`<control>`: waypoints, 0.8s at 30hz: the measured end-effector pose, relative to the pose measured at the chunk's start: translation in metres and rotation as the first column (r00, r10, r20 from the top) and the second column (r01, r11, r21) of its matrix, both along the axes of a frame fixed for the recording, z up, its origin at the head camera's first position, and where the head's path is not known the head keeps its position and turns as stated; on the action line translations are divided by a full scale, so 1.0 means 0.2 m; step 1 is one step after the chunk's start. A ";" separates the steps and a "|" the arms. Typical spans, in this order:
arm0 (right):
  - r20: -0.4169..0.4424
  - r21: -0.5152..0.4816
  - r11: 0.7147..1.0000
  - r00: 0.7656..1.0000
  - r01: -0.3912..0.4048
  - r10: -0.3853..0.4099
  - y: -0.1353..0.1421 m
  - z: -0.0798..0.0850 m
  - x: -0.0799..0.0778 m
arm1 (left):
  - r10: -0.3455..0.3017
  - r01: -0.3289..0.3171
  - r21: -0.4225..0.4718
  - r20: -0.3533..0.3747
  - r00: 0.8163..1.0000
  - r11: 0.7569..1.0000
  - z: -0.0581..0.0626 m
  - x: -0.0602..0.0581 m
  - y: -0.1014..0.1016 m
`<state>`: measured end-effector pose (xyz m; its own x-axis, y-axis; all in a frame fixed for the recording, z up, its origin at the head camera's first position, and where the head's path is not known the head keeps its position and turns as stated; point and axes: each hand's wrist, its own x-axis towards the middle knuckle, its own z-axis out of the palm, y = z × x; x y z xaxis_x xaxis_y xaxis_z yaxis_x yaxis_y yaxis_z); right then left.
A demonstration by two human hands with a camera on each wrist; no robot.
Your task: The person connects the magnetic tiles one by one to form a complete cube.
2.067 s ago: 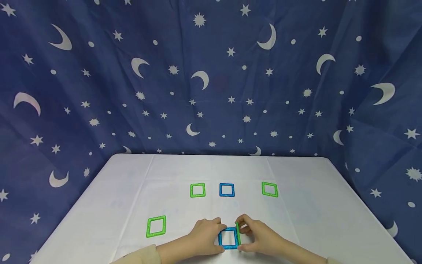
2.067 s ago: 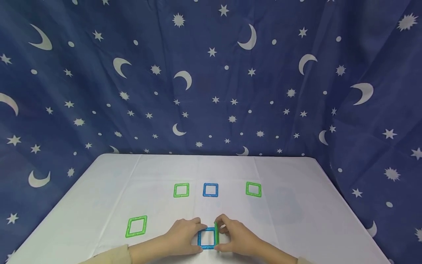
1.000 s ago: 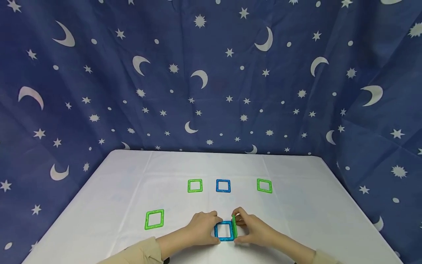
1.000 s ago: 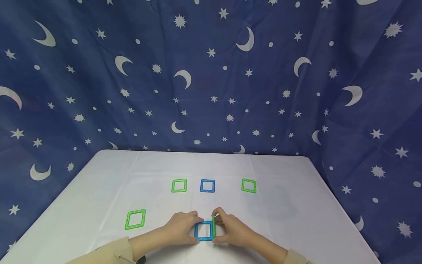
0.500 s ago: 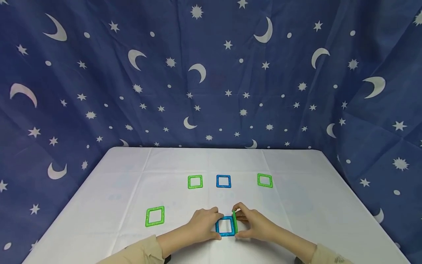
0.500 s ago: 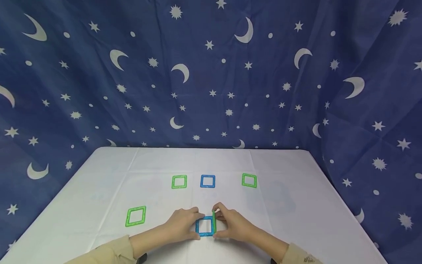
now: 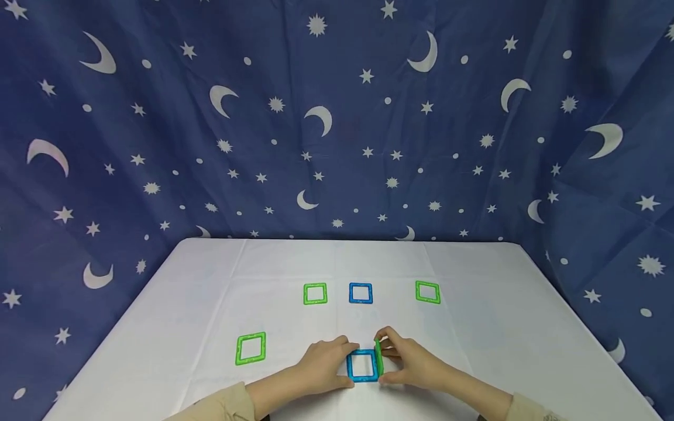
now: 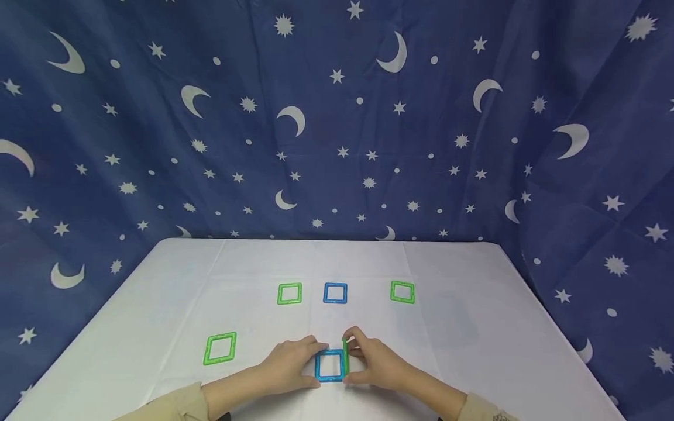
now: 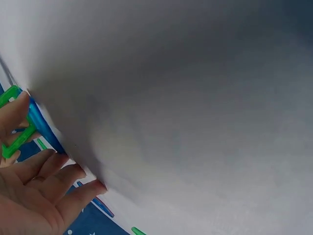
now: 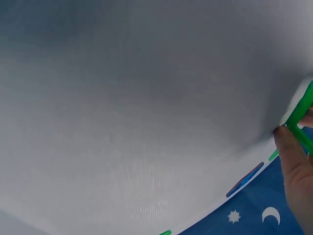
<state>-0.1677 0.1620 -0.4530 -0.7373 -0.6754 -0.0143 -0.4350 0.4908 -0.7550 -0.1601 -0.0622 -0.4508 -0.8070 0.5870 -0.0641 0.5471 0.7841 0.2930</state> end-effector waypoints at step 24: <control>0.016 -0.009 1.000 1.000 0.009 -0.009 0.00 0.01 0.03 | 0.133 -0.110 0.184 -0.119 0.984 0.977 0.13 0.01 -0.51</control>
<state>-0.1610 0.1625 -0.4518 -0.7431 -0.6689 -0.0202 -0.4182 0.4877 -0.7664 -0.1577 -0.1645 -0.4240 -0.8678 0.4765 0.1412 0.4930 0.7897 0.3651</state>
